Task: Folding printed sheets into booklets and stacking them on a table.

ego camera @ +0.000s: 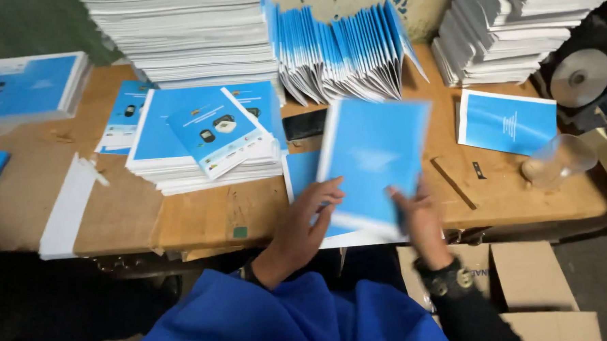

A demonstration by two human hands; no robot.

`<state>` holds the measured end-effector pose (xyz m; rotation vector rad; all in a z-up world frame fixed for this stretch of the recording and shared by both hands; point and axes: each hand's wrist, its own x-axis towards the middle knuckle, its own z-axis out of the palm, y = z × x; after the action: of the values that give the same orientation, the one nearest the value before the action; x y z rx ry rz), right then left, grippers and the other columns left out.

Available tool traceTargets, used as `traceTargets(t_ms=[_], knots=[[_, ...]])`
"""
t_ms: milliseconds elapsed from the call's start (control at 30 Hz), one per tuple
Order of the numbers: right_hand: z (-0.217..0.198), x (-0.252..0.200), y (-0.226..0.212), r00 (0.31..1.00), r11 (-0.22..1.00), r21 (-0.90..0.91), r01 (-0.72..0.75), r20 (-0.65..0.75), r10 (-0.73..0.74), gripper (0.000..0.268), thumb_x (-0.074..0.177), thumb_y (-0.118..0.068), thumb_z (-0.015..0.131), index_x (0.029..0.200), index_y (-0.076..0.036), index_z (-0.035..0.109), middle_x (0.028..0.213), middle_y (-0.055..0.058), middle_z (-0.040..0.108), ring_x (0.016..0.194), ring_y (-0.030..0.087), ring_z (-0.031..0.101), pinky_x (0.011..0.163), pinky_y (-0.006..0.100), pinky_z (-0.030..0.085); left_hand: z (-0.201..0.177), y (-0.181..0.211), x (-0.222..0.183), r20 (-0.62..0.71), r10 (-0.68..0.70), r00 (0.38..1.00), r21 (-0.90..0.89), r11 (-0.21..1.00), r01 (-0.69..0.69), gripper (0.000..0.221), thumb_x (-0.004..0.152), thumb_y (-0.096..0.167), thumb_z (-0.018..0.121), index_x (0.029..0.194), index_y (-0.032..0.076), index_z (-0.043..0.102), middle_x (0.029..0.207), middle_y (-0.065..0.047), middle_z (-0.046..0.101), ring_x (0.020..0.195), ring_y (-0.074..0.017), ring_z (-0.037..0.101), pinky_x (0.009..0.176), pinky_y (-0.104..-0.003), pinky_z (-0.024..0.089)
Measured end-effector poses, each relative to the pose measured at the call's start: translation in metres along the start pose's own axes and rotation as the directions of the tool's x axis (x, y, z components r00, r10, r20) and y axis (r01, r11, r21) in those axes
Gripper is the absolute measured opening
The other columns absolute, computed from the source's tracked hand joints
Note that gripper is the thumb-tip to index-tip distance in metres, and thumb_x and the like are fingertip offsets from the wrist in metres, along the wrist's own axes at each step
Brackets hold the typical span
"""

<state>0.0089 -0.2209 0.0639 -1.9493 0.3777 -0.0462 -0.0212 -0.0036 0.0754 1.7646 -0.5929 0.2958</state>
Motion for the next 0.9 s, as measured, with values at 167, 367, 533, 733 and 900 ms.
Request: traceTargets(t_ms=[167,367,533,733,900], knots=[[-0.065,0.090,-0.012,0.632,0.642,-0.440,0.627,-0.193,-0.750,0.057,0.089,-0.002,0.065,0.138,0.017,0.042,0.109,0.044,0.055,0.096,0.062,0.050,0.079,0.062,0.038,-0.021,-0.012,0.006,-0.041,-0.133,0.990,0.018,0.991,0.134,0.036,0.096,0.010,0.049,0.132,0.005,0.052,0.107,-0.010,0.066,0.098,-0.0253,0.068,0.076,-0.034,0.058],[-0.073,0.248,-0.057,0.505,0.384,-0.686,0.618,-0.028,-0.863,0.064,0.080,0.014,0.048,0.144,0.015,0.039,0.077,0.030,0.055,0.062,0.047,0.050,0.050,0.052,0.031,-0.033,-0.026,0.017,-0.040,-0.327,0.944,0.028,0.944,0.328,0.034,0.096,0.017,0.049,0.130,0.010,0.054,0.108,-0.005,0.067,0.099,-0.0172,0.066,0.073,-0.028,0.055],[-0.029,0.400,-0.040,0.580,0.308,-0.869,0.387,-0.030,-0.814,0.063,0.082,0.003,0.048,0.144,0.006,0.037,0.090,0.021,0.071,0.072,0.042,0.066,0.047,0.057,0.046,-0.035,-0.042,0.020,-0.048,-0.392,0.919,0.043,0.918,0.394,0.035,0.095,0.016,0.050,0.129,0.010,0.056,0.105,-0.005,0.068,0.098,-0.0175,0.067,0.076,-0.029,0.057],[0.010,0.382,-0.017,0.739,0.524,-0.633,0.570,0.115,-0.664,0.062,0.095,-0.018,0.067,0.137,0.014,0.035,0.119,0.040,0.057,0.102,0.057,0.055,0.086,0.059,0.041,-0.046,-0.055,0.017,-0.069,-0.481,0.874,0.039,0.874,0.485,0.036,0.094,0.015,0.051,0.129,0.012,0.055,0.106,-0.005,0.069,0.101,-0.0165,0.067,0.084,-0.030,0.056],[-0.004,0.315,0.012,0.723,0.548,-0.615,0.567,0.052,-0.689,0.052,0.109,-0.045,0.063,0.123,0.004,0.049,0.082,0.022,0.062,0.078,0.049,0.058,0.081,0.056,0.039,-0.045,-0.056,0.013,-0.053,-0.446,0.894,0.053,0.892,0.448,0.035,0.094,0.014,0.051,0.129,0.013,0.056,0.106,-0.004,0.068,0.101,-0.0175,0.067,0.081,-0.030,0.056]])
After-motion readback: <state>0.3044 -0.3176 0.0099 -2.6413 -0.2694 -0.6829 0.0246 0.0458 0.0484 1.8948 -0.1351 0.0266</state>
